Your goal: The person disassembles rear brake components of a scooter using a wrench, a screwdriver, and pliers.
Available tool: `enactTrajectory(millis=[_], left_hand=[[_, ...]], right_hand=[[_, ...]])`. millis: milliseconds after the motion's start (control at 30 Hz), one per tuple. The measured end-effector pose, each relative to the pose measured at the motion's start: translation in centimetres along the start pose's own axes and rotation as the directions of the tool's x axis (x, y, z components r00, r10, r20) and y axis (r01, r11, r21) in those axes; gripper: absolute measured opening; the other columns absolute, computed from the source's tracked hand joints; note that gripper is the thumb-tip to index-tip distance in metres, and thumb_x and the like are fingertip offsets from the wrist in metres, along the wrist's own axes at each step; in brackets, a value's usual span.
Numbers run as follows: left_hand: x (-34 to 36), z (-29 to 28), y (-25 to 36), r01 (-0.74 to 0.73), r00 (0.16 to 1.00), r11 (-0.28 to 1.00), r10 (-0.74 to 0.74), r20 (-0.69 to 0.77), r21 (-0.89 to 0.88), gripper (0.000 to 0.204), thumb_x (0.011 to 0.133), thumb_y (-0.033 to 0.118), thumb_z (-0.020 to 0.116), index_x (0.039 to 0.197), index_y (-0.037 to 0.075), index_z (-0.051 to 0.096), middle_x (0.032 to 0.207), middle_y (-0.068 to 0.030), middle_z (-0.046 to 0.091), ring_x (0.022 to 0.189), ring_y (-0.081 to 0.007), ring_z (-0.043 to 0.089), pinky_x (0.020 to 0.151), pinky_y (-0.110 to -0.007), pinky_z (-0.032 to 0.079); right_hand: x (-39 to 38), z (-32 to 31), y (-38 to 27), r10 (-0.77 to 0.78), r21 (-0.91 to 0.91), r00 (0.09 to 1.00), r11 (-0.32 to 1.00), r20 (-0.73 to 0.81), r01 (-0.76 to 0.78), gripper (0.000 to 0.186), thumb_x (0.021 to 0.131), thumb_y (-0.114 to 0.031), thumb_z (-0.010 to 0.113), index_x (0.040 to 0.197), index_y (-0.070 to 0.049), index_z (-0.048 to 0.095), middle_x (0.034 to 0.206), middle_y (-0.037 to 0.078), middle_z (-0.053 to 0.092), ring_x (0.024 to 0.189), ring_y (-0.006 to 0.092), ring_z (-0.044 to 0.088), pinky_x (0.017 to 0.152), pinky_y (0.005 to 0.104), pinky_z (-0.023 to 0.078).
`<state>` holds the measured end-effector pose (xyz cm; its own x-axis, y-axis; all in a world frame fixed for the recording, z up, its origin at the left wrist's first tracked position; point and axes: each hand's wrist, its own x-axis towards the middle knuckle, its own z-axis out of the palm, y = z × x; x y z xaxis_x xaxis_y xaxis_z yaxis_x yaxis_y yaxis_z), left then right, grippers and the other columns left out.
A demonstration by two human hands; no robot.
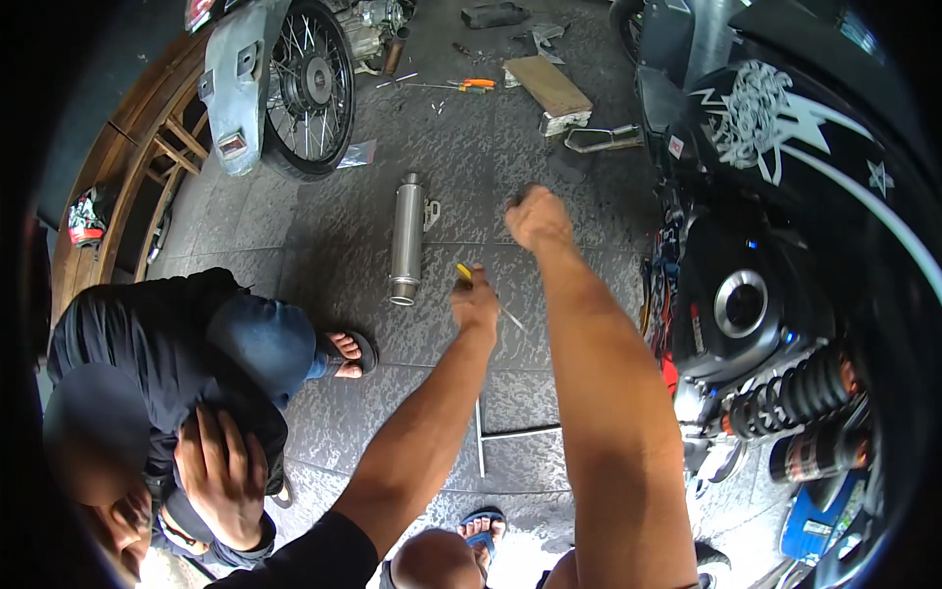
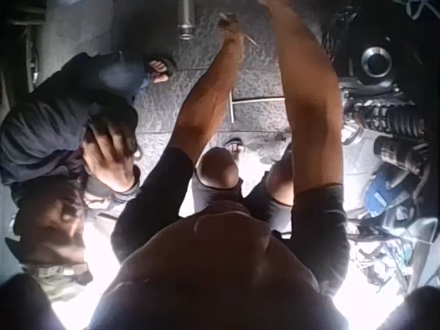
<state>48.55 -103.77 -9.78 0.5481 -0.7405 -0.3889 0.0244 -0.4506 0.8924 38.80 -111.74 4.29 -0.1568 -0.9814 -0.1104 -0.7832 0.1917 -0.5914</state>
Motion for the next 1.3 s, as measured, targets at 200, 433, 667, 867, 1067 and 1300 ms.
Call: enactTrajectory(millis=[200, 433, 667, 867, 1067, 1300], left_hand=[[14.1, -0.3, 1.2, -0.28, 0.809, 0.612, 0.565, -0.162, 0.74, 0.036, 0.096, 0.038, 0.048, 0.105, 0.004, 0.055, 0.096, -0.0202, 0.066, 0.088, -0.0367, 0.067, 0.075, -0.045, 0.054], [33.6, -8.0, -1.6, 0.123, 0.774, 0.378, 0.543, -0.327, 0.918, 0.027, 0.094, 0.033, 0.053, 0.105, 0.008, 0.052, 0.102, -0.0141, 0.056, 0.097, -0.0327, 0.057, 0.081, -0.045, 0.049], [34.9, -10.0, -4.0, 0.082, 0.796, 0.429, 0.515, -0.318, 0.9, 0.038, 0.092, 0.035, 0.054, 0.102, -0.001, 0.053, 0.104, -0.0244, 0.049, 0.104, -0.042, 0.046, 0.09, -0.052, 0.036], [35.9, -11.5, -5.9, 0.039, 0.797, 0.406, 0.538, -0.273, 0.913, 0.045, 0.093, 0.039, 0.049, 0.109, -0.003, 0.052, 0.103, -0.0244, 0.048, 0.099, -0.0423, 0.045, 0.088, -0.054, 0.035], [36.2, -10.8, -5.8, 0.006, 0.797, 0.402, 0.552, -0.247, 0.916, 0.048, 0.094, 0.039, 0.045, 0.114, -0.004, 0.05, 0.103, -0.0253, 0.047, 0.098, -0.0428, 0.045, 0.086, -0.054, 0.035], [35.4, -10.8, -5.4, 0.048, 0.816, 0.414, 0.508, -0.275, 0.909, 0.045, 0.092, 0.039, 0.049, 0.113, -0.001, 0.051, 0.108, -0.0232, 0.049, 0.105, -0.0405, 0.045, 0.092, -0.052, 0.034]], right_hand=[[7.8, -1.4, -1.2, 0.015, -0.084, 0.999, 0.996, 0.034, -0.012, 0.048, 0.089, -0.035, 0.056, 0.112, 0.006, 0.063, 0.118, 0.028, 0.061, 0.114, 0.0389, 0.058, 0.097, 0.0422, 0.047], [25.2, 4.8, 2.3, 0.102, 0.011, 0.993, 0.995, -0.054, -0.102, 0.036, 0.087, -0.029, 0.06, 0.109, -0.001, 0.064, 0.113, 0.026, 0.063, 0.11, 0.04, 0.06, 0.094, 0.0438, 0.048], [44.6, 13.2, 3.6, -0.155, -0.177, 0.982, 0.975, -0.112, 0.134, 0.037, 0.083, -0.01, 0.061, 0.118, -0.001, 0.057, 0.117, 0.023, 0.057, 0.103, 0.0423, 0.06, 0.088, 0.0475, 0.05], [58.8, 19.6, -2.0, -0.166, -0.332, 0.986, 0.931, -0.016, 0.151, 0.058, 0.082, -0.007, 0.064, 0.136, -0.005, 0.043, 0.136, 0.018, 0.049, 0.112, 0.0375, 0.058, 0.095, 0.0431, 0.051], [64.0, 21.8, -0.7, -0.18, -0.518, 0.975, 0.826, 0.134, 0.224, 0.045, 0.089, -0.007, 0.056, 0.133, -0.008, 0.048, 0.136, 0.016, 0.051, 0.115, 0.0343, 0.058, 0.098, 0.044, 0.049], [58.3, 18.9, -3.3, 0.019, -0.057, 0.991, 0.998, -0.131, -0.027, 0.045, 0.087, -0.04, 0.057, 0.108, -0.002, 0.067, 0.105, 0.025, 0.067, 0.102, 0.0389, 0.064, 0.086, 0.0447, 0.051]])
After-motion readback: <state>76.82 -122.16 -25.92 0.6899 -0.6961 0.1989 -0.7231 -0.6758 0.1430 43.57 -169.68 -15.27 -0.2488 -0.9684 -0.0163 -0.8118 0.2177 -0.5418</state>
